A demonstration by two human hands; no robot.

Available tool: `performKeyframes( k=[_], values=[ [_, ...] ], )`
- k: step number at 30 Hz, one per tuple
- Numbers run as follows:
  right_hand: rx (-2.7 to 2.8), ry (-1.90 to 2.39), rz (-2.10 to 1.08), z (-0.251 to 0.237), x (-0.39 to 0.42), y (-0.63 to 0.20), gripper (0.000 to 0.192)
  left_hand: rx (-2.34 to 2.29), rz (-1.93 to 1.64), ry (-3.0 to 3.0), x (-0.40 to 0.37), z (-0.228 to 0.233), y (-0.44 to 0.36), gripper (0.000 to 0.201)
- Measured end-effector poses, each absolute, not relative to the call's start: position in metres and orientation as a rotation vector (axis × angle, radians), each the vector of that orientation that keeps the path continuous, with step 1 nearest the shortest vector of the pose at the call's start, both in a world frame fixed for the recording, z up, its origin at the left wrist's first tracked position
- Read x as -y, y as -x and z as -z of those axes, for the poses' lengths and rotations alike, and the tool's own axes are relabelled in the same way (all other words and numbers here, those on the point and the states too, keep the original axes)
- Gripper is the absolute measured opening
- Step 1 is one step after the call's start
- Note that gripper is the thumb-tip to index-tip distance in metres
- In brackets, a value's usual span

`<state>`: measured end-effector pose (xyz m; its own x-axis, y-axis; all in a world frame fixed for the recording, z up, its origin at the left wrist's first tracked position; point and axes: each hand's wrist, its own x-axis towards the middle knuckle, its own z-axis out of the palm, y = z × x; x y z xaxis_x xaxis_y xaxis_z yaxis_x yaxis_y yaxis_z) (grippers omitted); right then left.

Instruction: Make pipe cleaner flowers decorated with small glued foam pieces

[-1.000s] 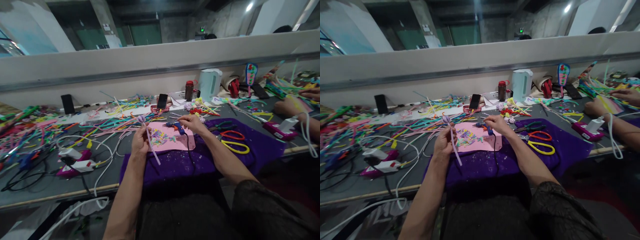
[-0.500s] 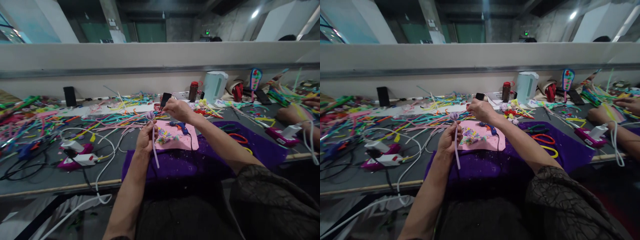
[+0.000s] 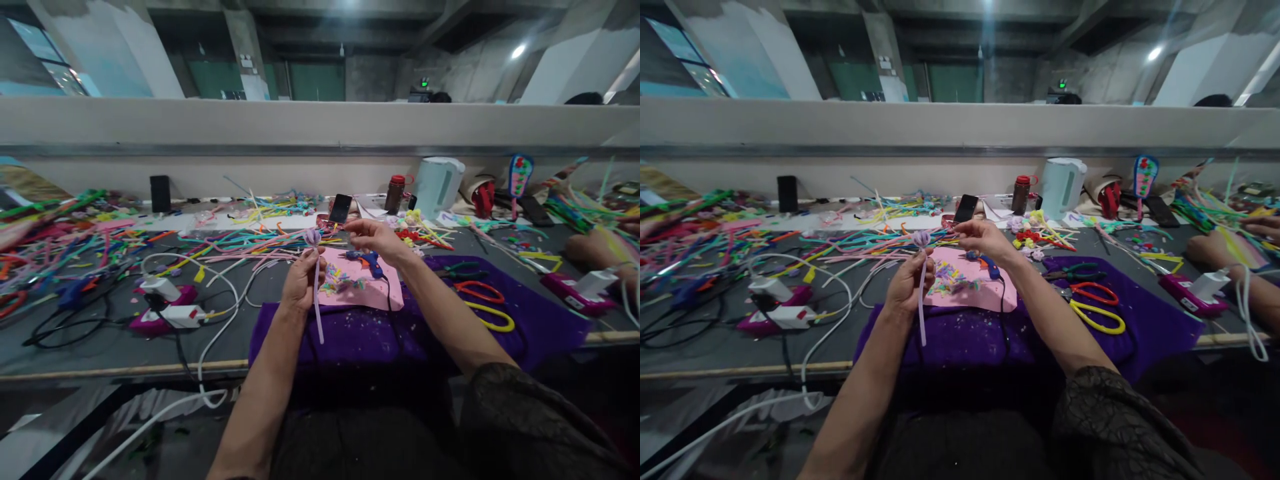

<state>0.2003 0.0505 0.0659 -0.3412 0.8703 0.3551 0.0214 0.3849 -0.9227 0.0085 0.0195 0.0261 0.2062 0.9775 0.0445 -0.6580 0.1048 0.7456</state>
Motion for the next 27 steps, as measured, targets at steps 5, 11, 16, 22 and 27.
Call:
performKeyframes(
  k=[5,11,16,22,27],
  values=[
    [1.713,0.941,-0.978,-0.034,-0.054,-0.202,0.024,-0.570,-1.287,-0.772,-0.019,-0.025,-0.010,0.024],
    [1.802,1.038,-0.885,-0.026,-0.052,-0.200,0.020,-0.597,-1.282,-0.758,-0.019,-0.026,-0.011,0.028],
    [1.811,1.129,-0.829,-0.025,-0.048,-0.197,0.026,-0.610,-1.248,-0.803,-0.017,-0.027,-0.013,0.027],
    [1.799,1.115,-0.616,-0.020,-0.051,-0.199,0.038,-0.594,-1.269,-0.782,-0.017,-0.028,-0.013,0.027],
    [1.683,1.077,-0.650,-0.020,-0.049,-0.201,0.040,-0.614,-1.258,-0.781,-0.017,-0.029,-0.013,0.026]
  ],
)
